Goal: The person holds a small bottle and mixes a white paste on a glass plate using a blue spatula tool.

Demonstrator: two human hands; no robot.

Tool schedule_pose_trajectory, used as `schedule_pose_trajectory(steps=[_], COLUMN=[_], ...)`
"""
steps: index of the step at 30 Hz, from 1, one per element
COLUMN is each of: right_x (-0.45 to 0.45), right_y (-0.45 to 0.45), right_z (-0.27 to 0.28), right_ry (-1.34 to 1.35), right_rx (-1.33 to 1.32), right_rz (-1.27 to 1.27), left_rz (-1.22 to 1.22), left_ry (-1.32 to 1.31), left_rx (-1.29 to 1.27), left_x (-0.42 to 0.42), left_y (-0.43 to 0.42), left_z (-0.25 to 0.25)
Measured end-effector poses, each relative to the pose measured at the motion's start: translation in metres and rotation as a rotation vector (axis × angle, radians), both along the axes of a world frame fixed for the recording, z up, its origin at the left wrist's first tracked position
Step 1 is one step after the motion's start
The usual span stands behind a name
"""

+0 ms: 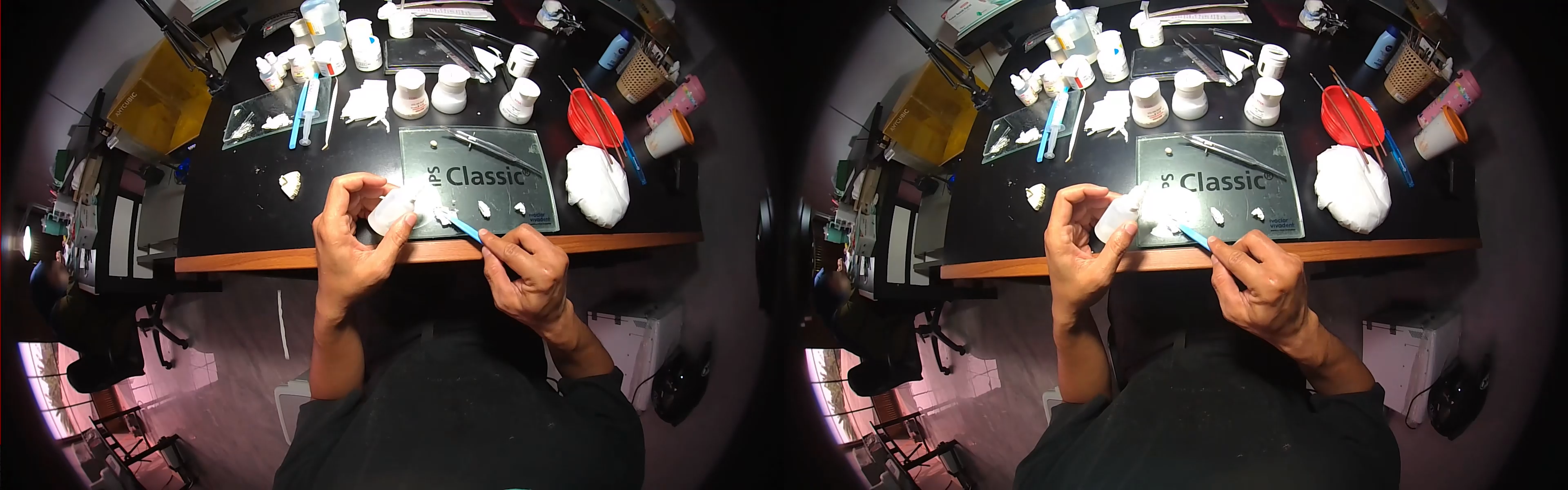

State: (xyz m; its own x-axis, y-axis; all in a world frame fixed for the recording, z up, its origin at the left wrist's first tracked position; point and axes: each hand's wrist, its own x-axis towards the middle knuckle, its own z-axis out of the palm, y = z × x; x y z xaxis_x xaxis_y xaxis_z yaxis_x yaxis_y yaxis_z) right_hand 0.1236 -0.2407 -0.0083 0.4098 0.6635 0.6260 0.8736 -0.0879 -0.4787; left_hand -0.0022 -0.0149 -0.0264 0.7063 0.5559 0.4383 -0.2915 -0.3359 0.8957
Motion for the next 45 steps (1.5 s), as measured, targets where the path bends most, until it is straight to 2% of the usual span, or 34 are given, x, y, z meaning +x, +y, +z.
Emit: schedule_pose_trajectory(steps=[14,35,45], right_x=[0.014,0.003,-0.006], right_y=[0.007,0.001,0.003], right_z=[0.011,0.004,-0.001], right_ry=[0.056,-0.055,-0.066], right_rx=[-0.065,0.059,-0.013], right_rz=[0.043,0.008,-0.025], left_rz=[-0.042,-0.029,0.025], left_ry=[0.057,0.057,0.006], left_rx=[0.014,0.025,0.041], left_x=[-0.005,-0.005,0.000], left_y=[0.001,0.000,-0.001], left_z=[0.003,0.003,0.001])
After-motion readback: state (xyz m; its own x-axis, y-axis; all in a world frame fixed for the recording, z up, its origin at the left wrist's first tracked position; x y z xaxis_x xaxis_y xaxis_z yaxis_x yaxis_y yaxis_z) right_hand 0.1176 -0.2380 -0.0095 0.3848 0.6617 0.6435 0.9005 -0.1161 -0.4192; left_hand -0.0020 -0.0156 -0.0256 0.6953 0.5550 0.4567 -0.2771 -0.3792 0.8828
